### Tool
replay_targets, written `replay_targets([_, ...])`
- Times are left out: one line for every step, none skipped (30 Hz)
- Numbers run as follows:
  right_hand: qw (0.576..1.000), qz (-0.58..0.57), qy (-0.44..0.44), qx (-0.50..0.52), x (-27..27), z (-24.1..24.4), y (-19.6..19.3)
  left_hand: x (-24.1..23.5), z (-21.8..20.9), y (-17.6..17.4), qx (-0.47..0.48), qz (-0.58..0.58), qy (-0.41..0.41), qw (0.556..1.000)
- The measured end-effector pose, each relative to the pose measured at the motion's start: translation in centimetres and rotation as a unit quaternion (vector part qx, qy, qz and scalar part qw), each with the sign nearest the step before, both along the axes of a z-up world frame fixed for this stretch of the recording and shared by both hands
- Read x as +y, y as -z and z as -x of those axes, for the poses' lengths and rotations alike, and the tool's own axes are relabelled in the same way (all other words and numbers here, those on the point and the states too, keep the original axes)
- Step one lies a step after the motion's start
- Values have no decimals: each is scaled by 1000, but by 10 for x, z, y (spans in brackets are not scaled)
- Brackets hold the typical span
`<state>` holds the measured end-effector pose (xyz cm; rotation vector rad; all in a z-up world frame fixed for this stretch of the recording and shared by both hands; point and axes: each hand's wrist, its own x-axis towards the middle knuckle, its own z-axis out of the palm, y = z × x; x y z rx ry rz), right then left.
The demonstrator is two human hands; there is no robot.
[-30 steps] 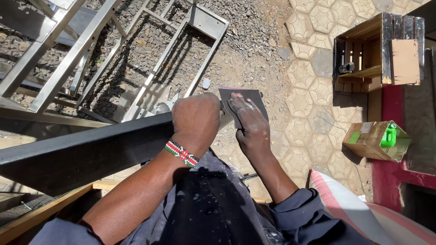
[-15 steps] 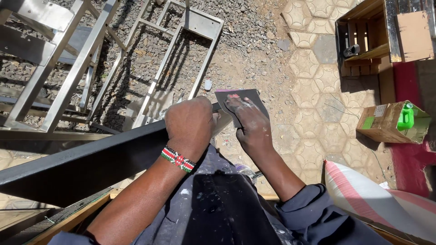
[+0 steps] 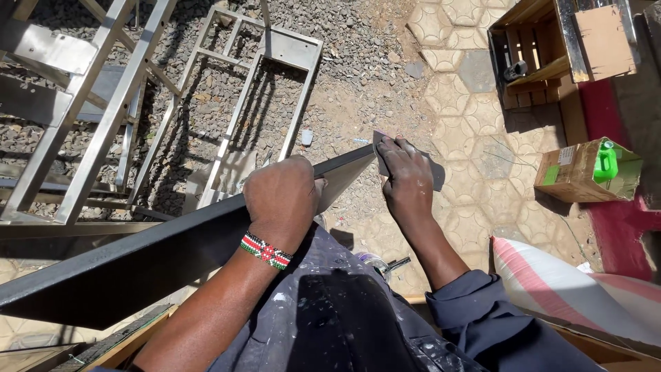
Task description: The person sands the edges and surface of a black metal sheet using a piece of sandpaper. They hold the sheet with one hand and rub the sandpaper along the edges and flat areas. The person repositions the sheet multiple times to access different sides.
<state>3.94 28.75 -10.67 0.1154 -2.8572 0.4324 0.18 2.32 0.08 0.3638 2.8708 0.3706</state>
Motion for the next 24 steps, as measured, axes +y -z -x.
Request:
replay_targets([1000, 0, -1, -3, -3, -2, -1, 0, -2, 2, -3, 0, -1, 1000])
replay_targets([1000, -4, -11, -4, -6, 2, -3, 0, 0, 3, 4, 1, 0, 1000])
replay_targets([1000, -8, -20, -5, -9, 5, -5, 1, 2, 5, 11, 2, 1, 1000])
replay_targets([1000, -9, -18, -9, -4, 4, 3, 2, -1, 4, 7, 1, 3, 1000])
replay_targets([1000, -13, 2, -19, 0, 2, 11, 3, -5, 2, 3, -7, 0, 1000])
replay_targets([1000, -14, 17, -22, 3, 13, 18, 3, -1, 0, 7, -13, -8, 1000])
replay_targets([1000, -14, 14, -18, -12, 11, 3, 2, 4, 8, 11, -13, -11, 1000])
replay_targets([999, 21, -25, -1, -29, 1, -10, 0, 4, 17, 12, -12, -8, 1000])
replay_targets([996, 56, -63, 16, -45, -8, -24, -2, 4, 27, 12, -11, -5, 1000])
replay_targets([996, 57, -60, 17, -27, 0, -6, -1, 5, 24, 12, -9, -3, 1000])
replay_targets([998, 48, -45, 18, -9, 8, 12, 0, 6, 22, 9, -6, 0, 1000])
replay_targets([999, 39, -31, 20, 8, 16, 30, 0, 6, 20, 6, -3, 2, 1000])
replay_targets([999, 40, -29, 20, -12, 5, 16, -2, 2, 15, 6, -2, 3, 1000])
replay_targets([997, 55, -44, 26, -29, -2, 2, -1, 0, 9, 7, 2, -1, 1000])
replay_targets([995, 71, -58, 33, -46, -9, -13, 0, -1, 3, 7, 6, -5, 1000])
replay_targets([995, 72, -57, 35, -34, -2, -7, -2, 2, 5, 9, 7, -4, 1000])
replay_targets([995, 77, -52, 36, -23, 5, 0, -4, 5, 7, 7, 8, -3, 1000])
replay_targets([995, 80, -45, 32, -11, 5, 7, -6, 4, 10, -1, 8, -2, 1000])
replay_targets([995, 81, -42, 29, -18, -1, 5, -4, -1, 10, -4, 9, 1, 1000])
replay_targets([996, 67, -49, 27, -22, -1, 2, -2, -1, 8, 0, 8, 1, 1000])
replay_targets([997, 54, -55, 25, -27, -1, -2, 0, -1, 7, 3, 8, 2, 1000])
replay_targets([997, 52, -56, 27, -33, -4, -8, -2, 0, 9, 4, 7, 2, 1000])
replay_targets([992, 94, -81, 30, -40, -7, -14, -3, 1, 11, 5, 9, 2, 1000])
replay_targets([984, 138, -104, 31, -48, -14, -19, -6, 0, 13, 4, 14, 4, 1000])
